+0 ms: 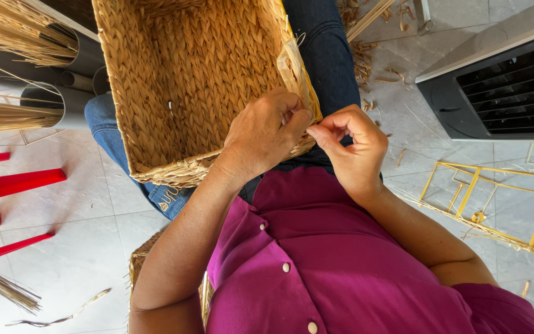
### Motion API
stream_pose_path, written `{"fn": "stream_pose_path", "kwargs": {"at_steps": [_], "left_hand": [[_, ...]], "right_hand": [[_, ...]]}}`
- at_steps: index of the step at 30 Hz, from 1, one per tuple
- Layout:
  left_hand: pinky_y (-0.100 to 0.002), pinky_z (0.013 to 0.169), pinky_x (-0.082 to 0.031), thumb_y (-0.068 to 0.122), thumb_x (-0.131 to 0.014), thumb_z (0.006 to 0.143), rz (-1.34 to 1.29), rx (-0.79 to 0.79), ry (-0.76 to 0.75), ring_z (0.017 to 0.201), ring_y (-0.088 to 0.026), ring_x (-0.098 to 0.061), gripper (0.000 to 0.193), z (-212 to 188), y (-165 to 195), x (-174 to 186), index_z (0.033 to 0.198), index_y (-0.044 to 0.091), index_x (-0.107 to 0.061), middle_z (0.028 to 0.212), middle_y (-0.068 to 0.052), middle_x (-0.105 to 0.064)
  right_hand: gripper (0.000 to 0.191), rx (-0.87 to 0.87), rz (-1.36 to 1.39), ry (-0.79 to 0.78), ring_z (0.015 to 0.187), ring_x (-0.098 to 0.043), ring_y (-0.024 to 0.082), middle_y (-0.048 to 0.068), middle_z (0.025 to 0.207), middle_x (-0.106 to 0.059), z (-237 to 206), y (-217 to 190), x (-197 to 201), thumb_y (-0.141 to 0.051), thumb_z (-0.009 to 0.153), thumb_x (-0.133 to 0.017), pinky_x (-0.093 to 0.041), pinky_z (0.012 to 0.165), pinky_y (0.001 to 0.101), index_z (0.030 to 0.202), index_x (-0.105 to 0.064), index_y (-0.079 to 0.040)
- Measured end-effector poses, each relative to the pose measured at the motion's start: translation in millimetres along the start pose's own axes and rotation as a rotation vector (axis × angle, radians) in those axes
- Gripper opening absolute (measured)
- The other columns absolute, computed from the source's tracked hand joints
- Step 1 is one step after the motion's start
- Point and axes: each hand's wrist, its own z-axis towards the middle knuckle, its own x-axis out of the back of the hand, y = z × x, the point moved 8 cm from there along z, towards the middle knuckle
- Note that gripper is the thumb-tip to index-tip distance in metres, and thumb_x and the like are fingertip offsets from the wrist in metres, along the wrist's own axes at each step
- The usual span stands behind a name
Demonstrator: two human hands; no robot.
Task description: The person sits with a woven basket on their lap and weaves a flat natural-fiber strip around the basket's rim, threading and tightening the strip along the edge. They rotate the basket as they work and continue binding successive sections of the rim by hand.
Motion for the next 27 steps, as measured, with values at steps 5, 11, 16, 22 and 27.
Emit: {"fn": "stream_pose_path", "kwargs": {"at_steps": [5, 11, 16, 22, 27], "left_hand": [[-0.043, 0.077, -0.054, 0.026, -0.060, 0.094, 0.017, -0.030, 0.034, 0.086, -0.031, -0.072, 0.026, -2.9, 5.5, 2.2, 0.088, 0.003, -0.068, 0.093, -0.012, -0.069], [-0.037, 0.069, -0.058, 0.024, -0.068, 0.093, -0.056, -0.004, 0.094, 0.077, -0.021, -0.075, 0.019, -7.6, 5.9, 7.8, 0.090, 0.005, -0.066, 0.087, -0.009, -0.070], [-0.035, 0.069, -0.058, 0.026, -0.070, 0.093, -0.043, 0.001, 0.092, 0.078, -0.019, -0.075, 0.020, -8.0, 2.2, 9.2, 0.090, 0.006, -0.068, 0.085, -0.007, -0.071], [-0.037, 0.070, -0.058, 0.027, -0.067, 0.094, -0.014, 0.002, 0.076, 0.079, -0.020, -0.075, 0.021, -7.4, -0.7, 5.6, 0.089, 0.007, -0.070, 0.088, -0.008, -0.073], [-0.038, 0.071, -0.057, 0.028, -0.067, 0.094, 0.018, -0.002, 0.077, 0.080, -0.021, -0.075, 0.022, -5.2, 0.1, 7.0, 0.088, 0.007, -0.071, 0.088, -0.008, -0.074]], "right_hand": [[0.019, 0.047, -0.056, 0.012, 0.080, -0.058, 0.008, 0.005, 0.093, -0.063, -1.4, -2.4, -2.1, 0.009, 0.092, -0.079, -0.050, 0.075, 0.0228, 0.094, -0.062, 0.001], [0.010, -0.193, 0.372, -0.109, 0.084, -0.058, 0.008, 0.004, 0.096, -0.063, -4.8, 33.1, -3.6, 0.005, 0.095, -0.072, -0.049, 0.078, 0.0238, 0.097, -0.063, 0.002], [0.011, -0.392, 0.808, -0.380, 0.073, -0.057, 0.011, 0.007, 0.092, -0.063, -18.9, 38.9, 15.2, -0.001, 0.094, -0.070, -0.047, 0.064, 0.0250, 0.088, -0.061, 0.000], [0.020, -0.087, 0.713, -0.477, 0.076, -0.063, 0.015, 0.006, 0.096, -0.067, -8.7, -10.6, 61.0, -0.013, 0.100, -0.072, -0.055, 0.071, 0.0264, 0.115, -0.060, -0.007], [0.050, 0.282, -0.054, -0.417, 0.081, -0.063, 0.018, 0.011, 0.102, -0.065, 7.8, -42.6, 34.3, -0.003, 0.086, -0.081, -0.053, 0.077, 0.0335, 0.131, -0.059, 0.003]]}}
